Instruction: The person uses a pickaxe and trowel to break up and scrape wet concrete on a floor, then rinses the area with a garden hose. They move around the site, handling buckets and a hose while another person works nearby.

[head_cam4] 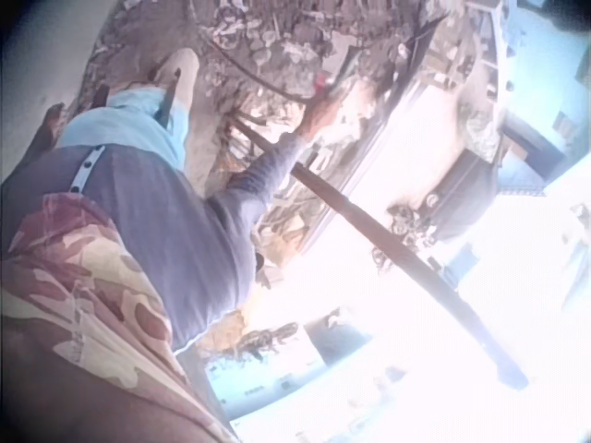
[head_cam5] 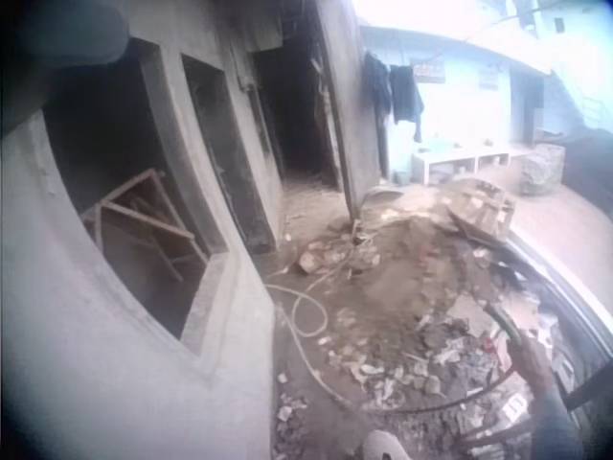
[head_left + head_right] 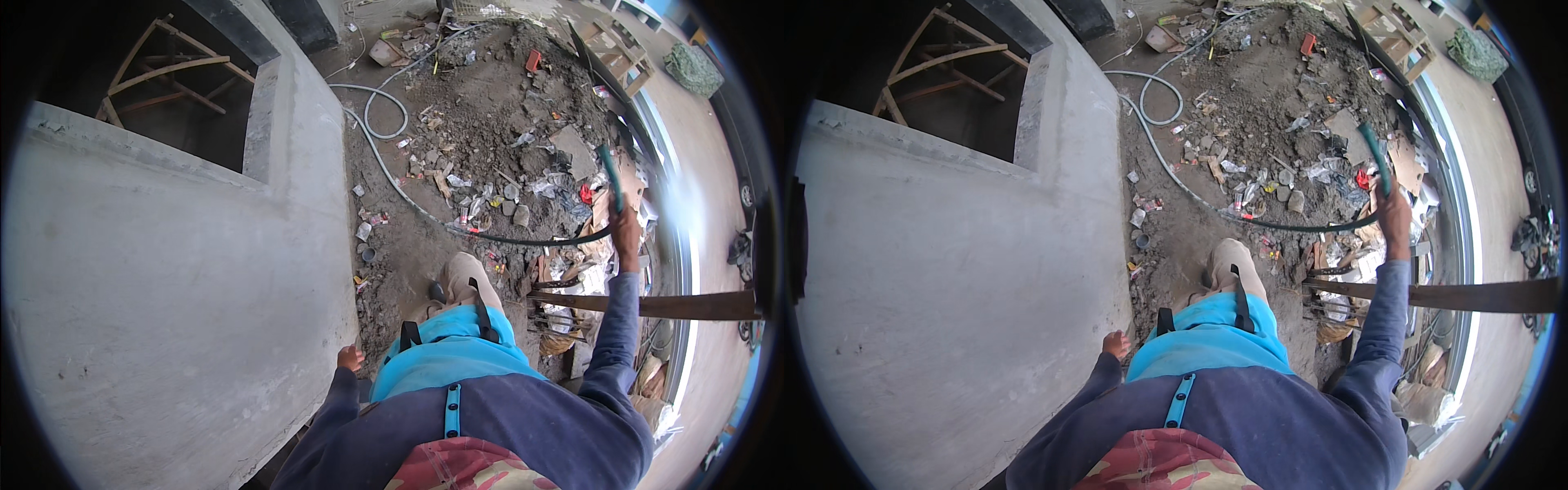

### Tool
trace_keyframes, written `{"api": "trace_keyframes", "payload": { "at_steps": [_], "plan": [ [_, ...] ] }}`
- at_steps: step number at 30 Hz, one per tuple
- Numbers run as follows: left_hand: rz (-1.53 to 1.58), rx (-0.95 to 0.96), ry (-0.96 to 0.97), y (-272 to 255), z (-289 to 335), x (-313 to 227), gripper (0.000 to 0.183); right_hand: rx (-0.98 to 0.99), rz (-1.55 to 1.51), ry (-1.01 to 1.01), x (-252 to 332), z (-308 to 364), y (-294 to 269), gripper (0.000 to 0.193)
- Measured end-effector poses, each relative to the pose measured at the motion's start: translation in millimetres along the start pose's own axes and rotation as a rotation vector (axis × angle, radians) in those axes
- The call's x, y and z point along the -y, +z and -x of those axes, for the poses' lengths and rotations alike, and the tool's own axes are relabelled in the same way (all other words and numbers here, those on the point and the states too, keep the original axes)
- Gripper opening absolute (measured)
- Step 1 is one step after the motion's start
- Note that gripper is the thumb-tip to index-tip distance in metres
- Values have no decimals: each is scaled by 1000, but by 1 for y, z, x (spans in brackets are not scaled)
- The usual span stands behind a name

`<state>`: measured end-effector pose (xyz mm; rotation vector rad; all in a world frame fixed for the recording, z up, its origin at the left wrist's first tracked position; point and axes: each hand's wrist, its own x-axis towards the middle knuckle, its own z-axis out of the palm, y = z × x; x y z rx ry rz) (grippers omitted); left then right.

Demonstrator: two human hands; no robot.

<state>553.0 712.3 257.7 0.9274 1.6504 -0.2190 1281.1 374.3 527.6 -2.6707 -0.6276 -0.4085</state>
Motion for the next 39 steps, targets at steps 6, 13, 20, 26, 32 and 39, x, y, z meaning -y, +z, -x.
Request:
{"api": "trace_keyframes", "payload": {
  "at_steps": [6,13,20,26,32,39],
  "plan": [
    [47,23,166,47,-38,-110,44,-270,83,-103,44,-143,-46,32],
    [121,72,171,109,-143,-234,40,-207,-5,9,73,-204,80,20],
    [-137,188,176,138,-247,-352,53,50,125,114,60,-204,235,20],
    [204,47,225,148,-254,-474,48,218,67,356,52,-212,288,35],
    [68,120,232,144,-286,-550,42,320,182,448,66,-203,326,33],
    [-357,311,526,95,-372,-575,44,369,130,566,132,-162,395,30]
  ]
}}
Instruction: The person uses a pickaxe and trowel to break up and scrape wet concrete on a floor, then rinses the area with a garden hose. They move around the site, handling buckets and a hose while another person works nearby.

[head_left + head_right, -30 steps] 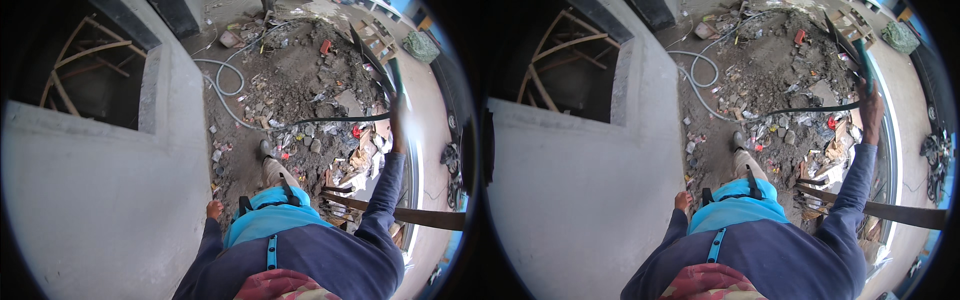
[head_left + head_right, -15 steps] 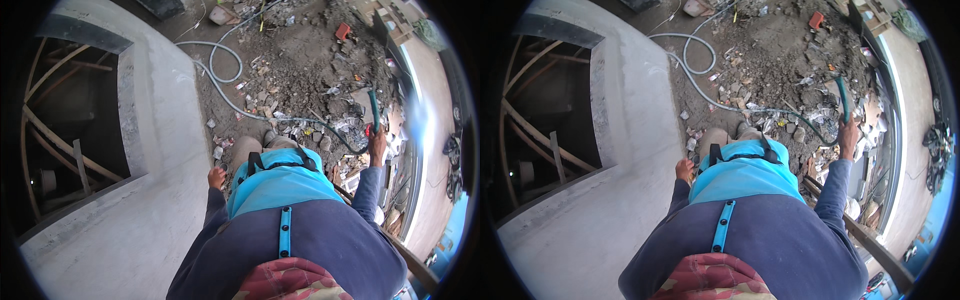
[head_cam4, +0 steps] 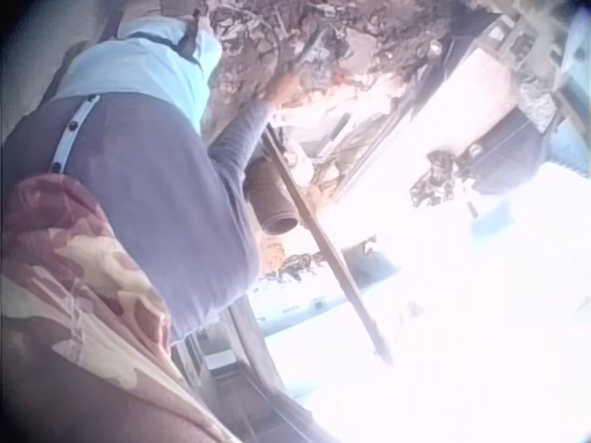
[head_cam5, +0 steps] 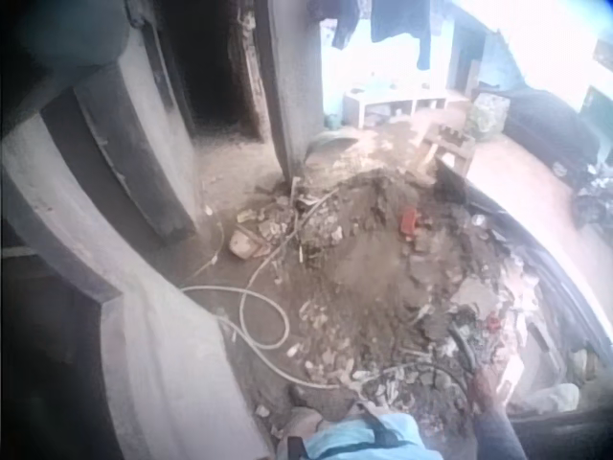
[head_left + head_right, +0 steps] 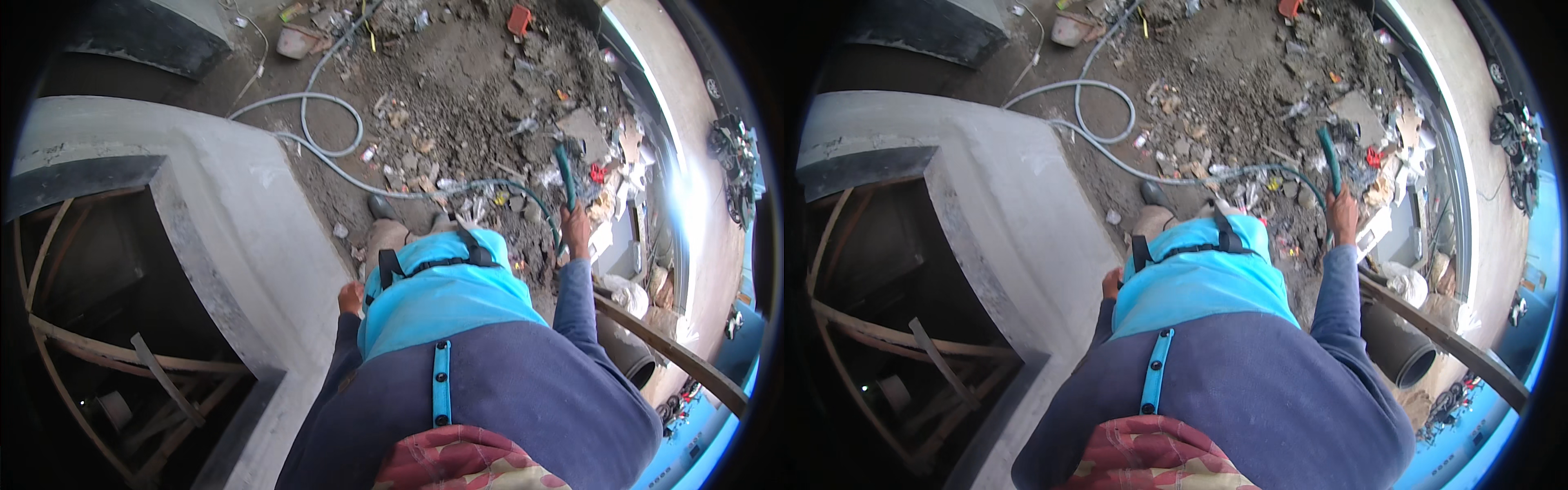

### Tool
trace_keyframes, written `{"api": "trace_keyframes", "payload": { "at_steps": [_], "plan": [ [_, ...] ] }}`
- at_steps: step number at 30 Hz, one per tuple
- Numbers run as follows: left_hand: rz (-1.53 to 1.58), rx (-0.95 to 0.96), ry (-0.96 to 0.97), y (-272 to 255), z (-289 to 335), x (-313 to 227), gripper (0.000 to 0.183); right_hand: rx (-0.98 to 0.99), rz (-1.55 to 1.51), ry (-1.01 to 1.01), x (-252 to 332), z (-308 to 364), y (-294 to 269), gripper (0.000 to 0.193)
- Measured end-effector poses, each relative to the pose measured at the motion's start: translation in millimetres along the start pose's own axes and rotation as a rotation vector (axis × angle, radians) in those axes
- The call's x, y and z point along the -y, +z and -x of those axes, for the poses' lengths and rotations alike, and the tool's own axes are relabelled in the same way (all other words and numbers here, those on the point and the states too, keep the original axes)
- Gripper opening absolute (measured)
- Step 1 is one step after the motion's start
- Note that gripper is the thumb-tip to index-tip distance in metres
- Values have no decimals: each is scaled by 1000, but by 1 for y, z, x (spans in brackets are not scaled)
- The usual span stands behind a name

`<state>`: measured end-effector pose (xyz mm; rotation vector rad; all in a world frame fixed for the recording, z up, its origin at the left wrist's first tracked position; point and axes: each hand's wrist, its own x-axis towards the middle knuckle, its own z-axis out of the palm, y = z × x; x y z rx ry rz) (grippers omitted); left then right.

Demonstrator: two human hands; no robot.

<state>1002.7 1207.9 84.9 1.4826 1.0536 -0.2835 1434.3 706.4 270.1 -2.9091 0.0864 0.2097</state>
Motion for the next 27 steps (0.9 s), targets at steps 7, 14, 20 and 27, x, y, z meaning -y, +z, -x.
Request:
{"api": "trace_keyframes", "payload": {
  "at_steps": [7,14,20,27],
  "plan": [
    [408,-184,-354,-92,-67,-25,44,126,-137,20,72,40,91,39],
    [379,-269,-207,-157,-125,-100,40,369,-170,217,108,56,129,41],
    [426,-353,17,-148,-131,-105,34,514,8,10,114,24,144,49],
    [734,-477,-369,-50,-50,-5,17,565,98,-151,86,-23,145,44]
  ]
}}
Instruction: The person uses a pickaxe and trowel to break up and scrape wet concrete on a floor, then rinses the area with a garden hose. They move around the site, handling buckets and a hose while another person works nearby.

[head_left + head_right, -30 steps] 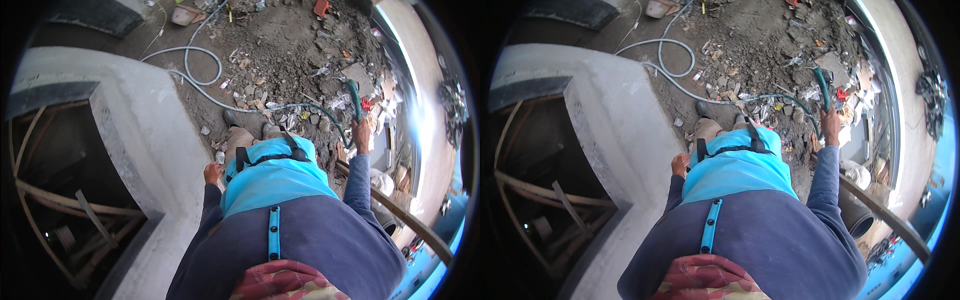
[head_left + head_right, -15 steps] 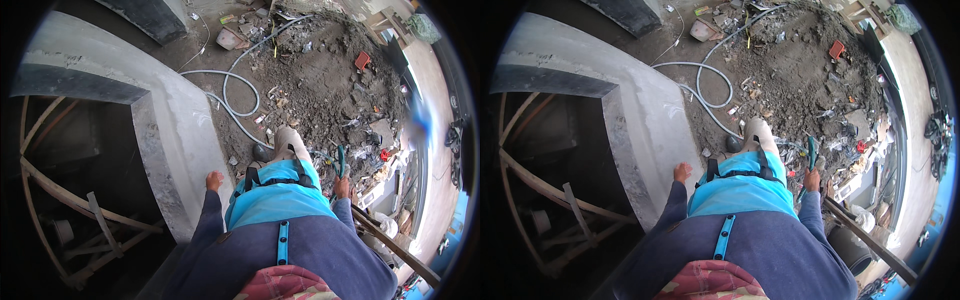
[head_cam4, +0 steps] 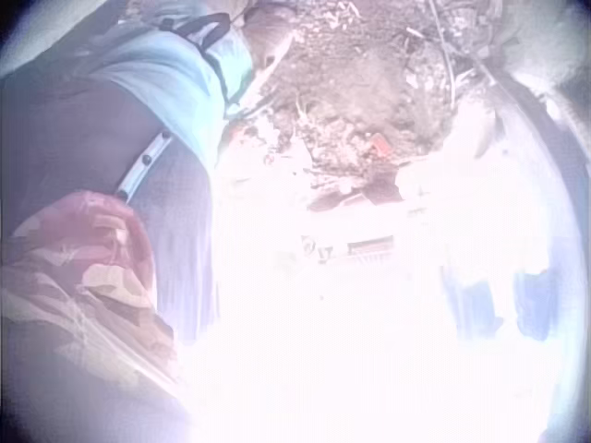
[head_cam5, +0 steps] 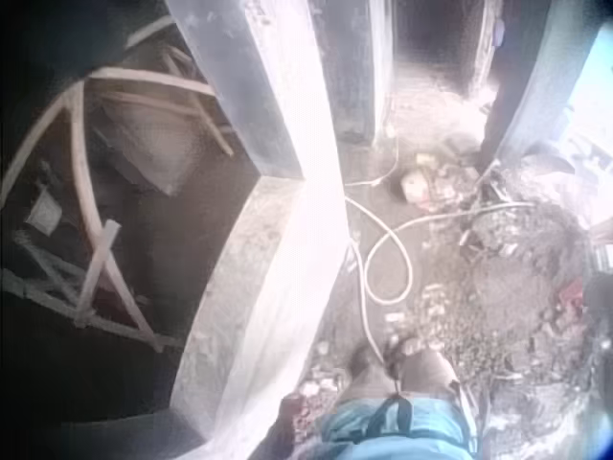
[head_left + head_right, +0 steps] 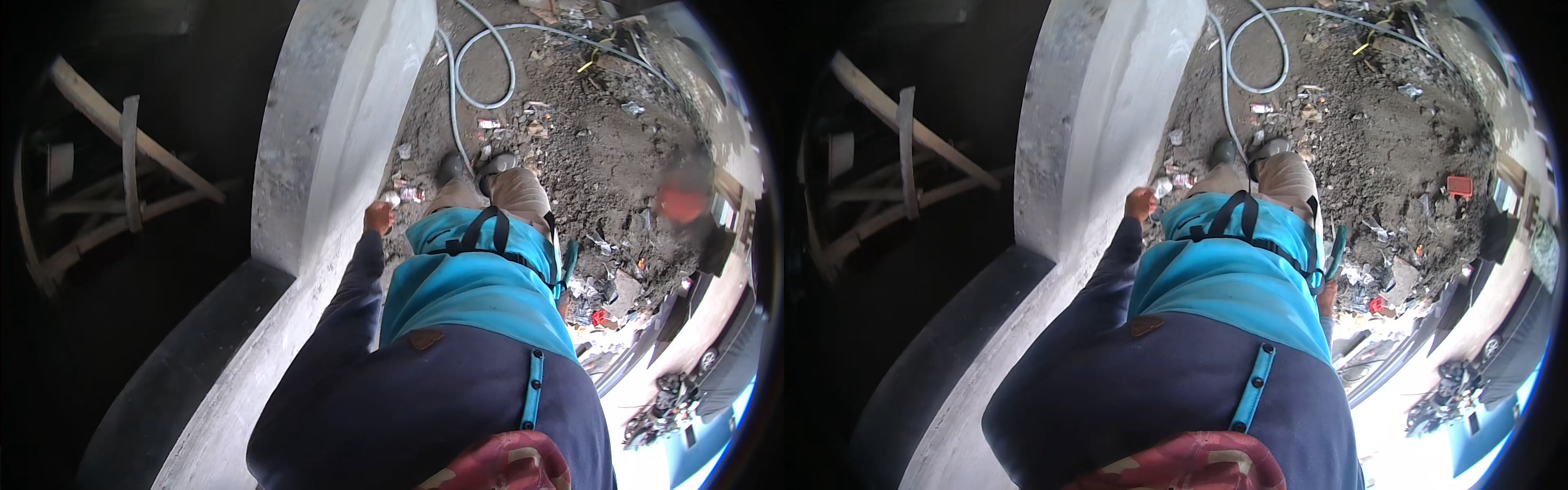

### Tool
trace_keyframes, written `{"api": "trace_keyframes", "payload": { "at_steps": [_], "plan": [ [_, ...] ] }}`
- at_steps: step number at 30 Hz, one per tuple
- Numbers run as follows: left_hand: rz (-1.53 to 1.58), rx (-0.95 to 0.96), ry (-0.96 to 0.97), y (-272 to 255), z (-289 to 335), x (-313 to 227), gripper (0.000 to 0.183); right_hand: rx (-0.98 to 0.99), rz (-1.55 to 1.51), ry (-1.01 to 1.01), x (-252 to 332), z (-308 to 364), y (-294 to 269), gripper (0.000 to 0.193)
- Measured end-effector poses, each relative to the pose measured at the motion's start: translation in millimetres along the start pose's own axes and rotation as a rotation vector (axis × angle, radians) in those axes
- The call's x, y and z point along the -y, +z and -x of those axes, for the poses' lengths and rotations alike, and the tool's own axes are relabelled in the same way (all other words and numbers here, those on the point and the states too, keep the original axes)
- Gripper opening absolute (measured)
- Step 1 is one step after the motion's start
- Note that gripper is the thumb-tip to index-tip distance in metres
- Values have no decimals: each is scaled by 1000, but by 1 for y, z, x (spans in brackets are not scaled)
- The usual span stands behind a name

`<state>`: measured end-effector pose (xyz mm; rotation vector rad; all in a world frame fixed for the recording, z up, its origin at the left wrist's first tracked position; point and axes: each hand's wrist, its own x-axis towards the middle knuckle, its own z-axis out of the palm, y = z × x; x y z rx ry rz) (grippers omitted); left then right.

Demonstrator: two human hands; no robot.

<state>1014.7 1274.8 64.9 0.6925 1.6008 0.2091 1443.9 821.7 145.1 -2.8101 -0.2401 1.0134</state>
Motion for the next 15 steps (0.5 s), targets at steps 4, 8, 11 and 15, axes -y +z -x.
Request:
{"api": "trace_keyframes", "payload": {
  "at_steps": [4,8,11,15],
  "plan": [
    [83,-2,-486,-26,44,116,24,71,-139,-23,14,4,-50,47],
    [-52,204,-491,-43,67,166,27,9,-155,178,35,24,-64,47],
    [-354,288,-268,-59,59,144,30,-2,168,49,34,53,-44,26],
    [-791,539,501,-57,10,55,35,-47,-11,385,18,97,0,38]
  ]
}}
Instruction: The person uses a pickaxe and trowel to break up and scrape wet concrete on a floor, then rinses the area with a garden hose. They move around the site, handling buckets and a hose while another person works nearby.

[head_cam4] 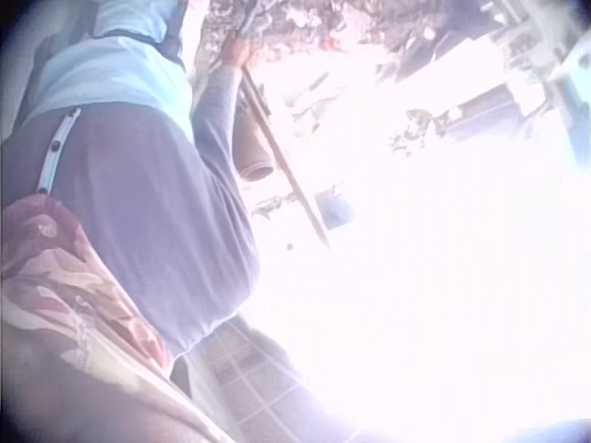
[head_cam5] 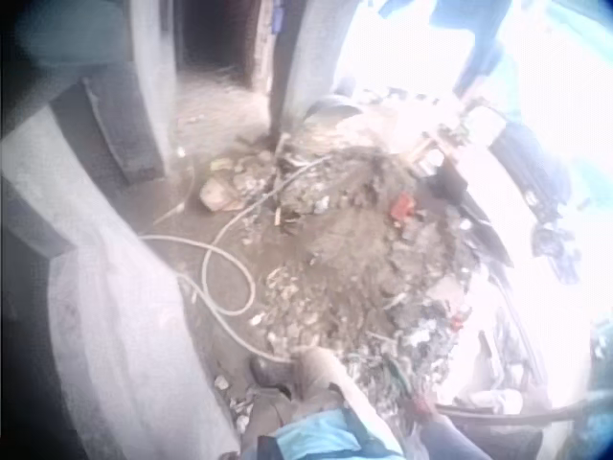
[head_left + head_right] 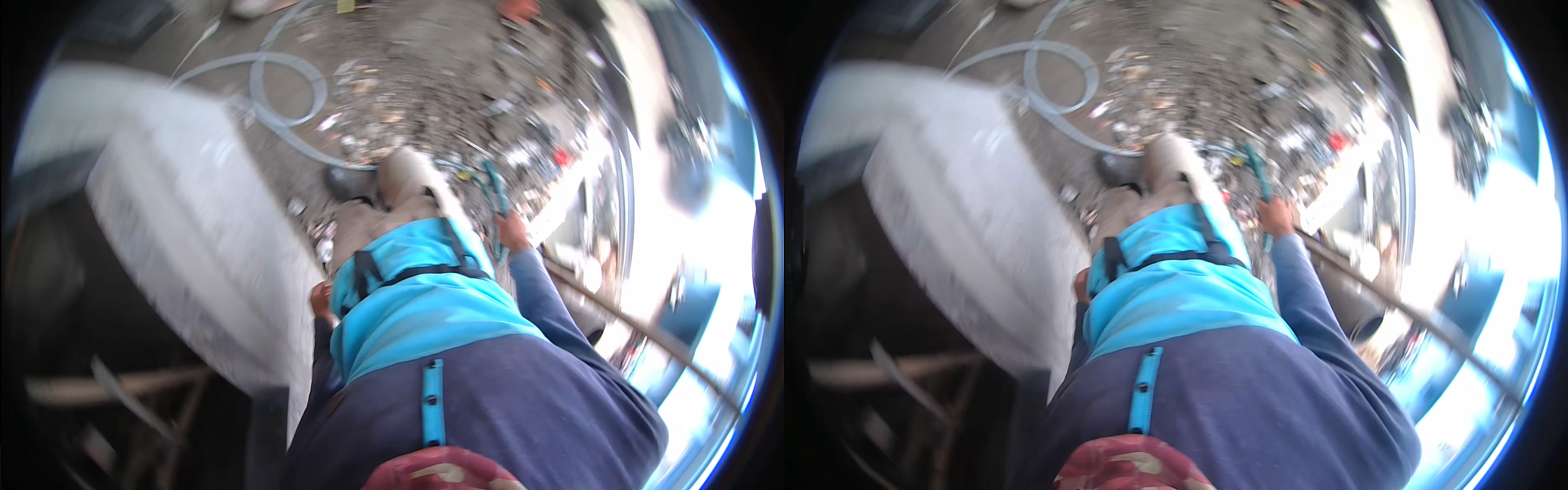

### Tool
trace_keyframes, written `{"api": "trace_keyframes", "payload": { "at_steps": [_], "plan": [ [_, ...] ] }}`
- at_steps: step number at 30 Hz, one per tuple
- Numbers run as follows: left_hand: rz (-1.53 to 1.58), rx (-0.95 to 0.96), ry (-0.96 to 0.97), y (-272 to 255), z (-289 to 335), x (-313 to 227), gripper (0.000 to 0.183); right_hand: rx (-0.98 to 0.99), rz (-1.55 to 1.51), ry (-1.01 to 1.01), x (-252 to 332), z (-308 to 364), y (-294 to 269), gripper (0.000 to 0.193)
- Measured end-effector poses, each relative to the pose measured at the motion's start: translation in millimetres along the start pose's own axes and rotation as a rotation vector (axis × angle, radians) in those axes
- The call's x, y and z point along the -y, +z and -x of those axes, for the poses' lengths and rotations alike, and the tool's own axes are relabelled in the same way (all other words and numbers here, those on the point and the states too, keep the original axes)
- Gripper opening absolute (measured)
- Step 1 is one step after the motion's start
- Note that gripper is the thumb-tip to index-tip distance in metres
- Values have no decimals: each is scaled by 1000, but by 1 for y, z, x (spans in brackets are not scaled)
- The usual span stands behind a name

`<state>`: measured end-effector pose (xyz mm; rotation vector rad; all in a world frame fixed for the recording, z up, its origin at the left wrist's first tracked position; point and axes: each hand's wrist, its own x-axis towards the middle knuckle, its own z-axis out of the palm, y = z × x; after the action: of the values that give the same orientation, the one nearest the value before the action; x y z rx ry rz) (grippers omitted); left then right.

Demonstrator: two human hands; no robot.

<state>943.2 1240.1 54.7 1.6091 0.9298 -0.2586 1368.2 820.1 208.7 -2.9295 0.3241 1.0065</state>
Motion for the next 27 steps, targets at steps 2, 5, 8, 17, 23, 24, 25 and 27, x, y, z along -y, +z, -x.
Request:
{"api": "trace_keyframes", "payload": {
  "at_steps": [2,5,8,17,23,24,25,27],
  "plan": [
    [417,-103,-249,-40,-31,-24,38,-27,-139,26,-17,29,23,45],
    [493,-254,-512,-79,-75,-72,40,-37,-263,64,-40,69,51,40],
    [332,-204,-500,-89,-108,-110,41,-37,-370,206,-70,110,83,39],
    [-239,165,-360,5,-175,-209,41,107,-835,646,-189,247,191,33],
    [-431,410,-120,106,-183,-289,37,321,-937,770,-197,316,277,31],
    [-477,447,-69,116,-183,-299,36,353,-1005,798,-191,322,285,29],
    [-493,451,-81,124,-182,-308,35,392,-1053,794,-185,326,291,30],
    [-517,496,-33,137,-182,-323,34,449,-1135,856,-171,330,298,34]
  ]
}}
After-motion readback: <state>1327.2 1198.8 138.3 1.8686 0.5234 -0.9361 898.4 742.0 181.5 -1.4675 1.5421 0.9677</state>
